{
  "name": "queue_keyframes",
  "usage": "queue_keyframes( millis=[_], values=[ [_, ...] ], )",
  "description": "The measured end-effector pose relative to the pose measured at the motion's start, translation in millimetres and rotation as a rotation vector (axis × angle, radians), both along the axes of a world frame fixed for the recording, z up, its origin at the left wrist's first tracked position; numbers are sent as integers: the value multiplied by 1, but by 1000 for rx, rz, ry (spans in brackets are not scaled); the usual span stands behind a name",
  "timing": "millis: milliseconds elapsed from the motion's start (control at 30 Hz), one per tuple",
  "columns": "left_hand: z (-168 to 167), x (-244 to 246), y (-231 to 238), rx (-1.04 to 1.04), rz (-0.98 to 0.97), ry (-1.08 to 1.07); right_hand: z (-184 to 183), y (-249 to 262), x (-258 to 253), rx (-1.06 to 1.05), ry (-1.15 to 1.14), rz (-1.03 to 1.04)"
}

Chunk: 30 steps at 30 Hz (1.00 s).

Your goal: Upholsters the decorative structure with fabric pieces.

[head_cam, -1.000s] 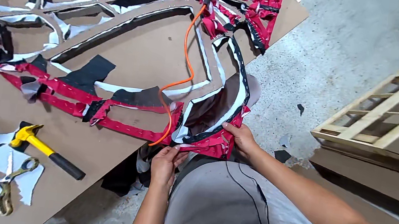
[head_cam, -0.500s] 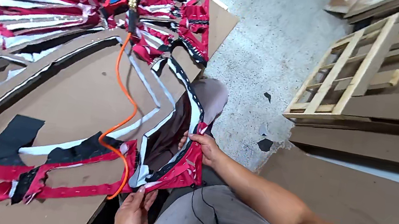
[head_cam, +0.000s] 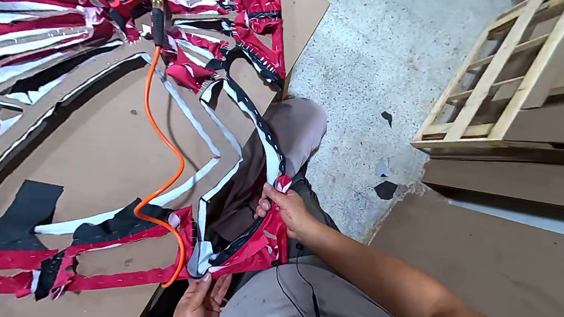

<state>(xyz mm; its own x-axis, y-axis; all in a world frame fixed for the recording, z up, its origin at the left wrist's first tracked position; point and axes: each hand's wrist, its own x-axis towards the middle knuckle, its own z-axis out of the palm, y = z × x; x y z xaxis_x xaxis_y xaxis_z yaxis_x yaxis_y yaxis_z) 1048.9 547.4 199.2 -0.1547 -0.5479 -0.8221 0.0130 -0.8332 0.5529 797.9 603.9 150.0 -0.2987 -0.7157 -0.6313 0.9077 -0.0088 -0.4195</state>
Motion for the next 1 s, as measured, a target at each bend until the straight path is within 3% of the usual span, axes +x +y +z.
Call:
queue_keyframes(
  millis=[233,400,467,567,667,800,1000],
  values=[
    [-11,-1,1,-20,51,-47,-13,1,-2,-1,14,18],
    [-13,6,-5,-4,9,35,-13,-1,-2,-1,2,17],
    [-5,16,-12,-15,-187,6,-15,-1,-1,-21,-10,5],
    [26,22,-35,-51,-684,-281,-10,-3,-3,18,-22,-3],
    [61,14,-68,-172,-889,-436,-9,-3,-1,46,-11,16],
    [84,-52,-143,-689,-1079,-589,-9,-8,-6,47,-31,21],
    [82,-246,-245,-1185,-1201,-841,-2,-7,-10,78,-70,3]
  ],
)
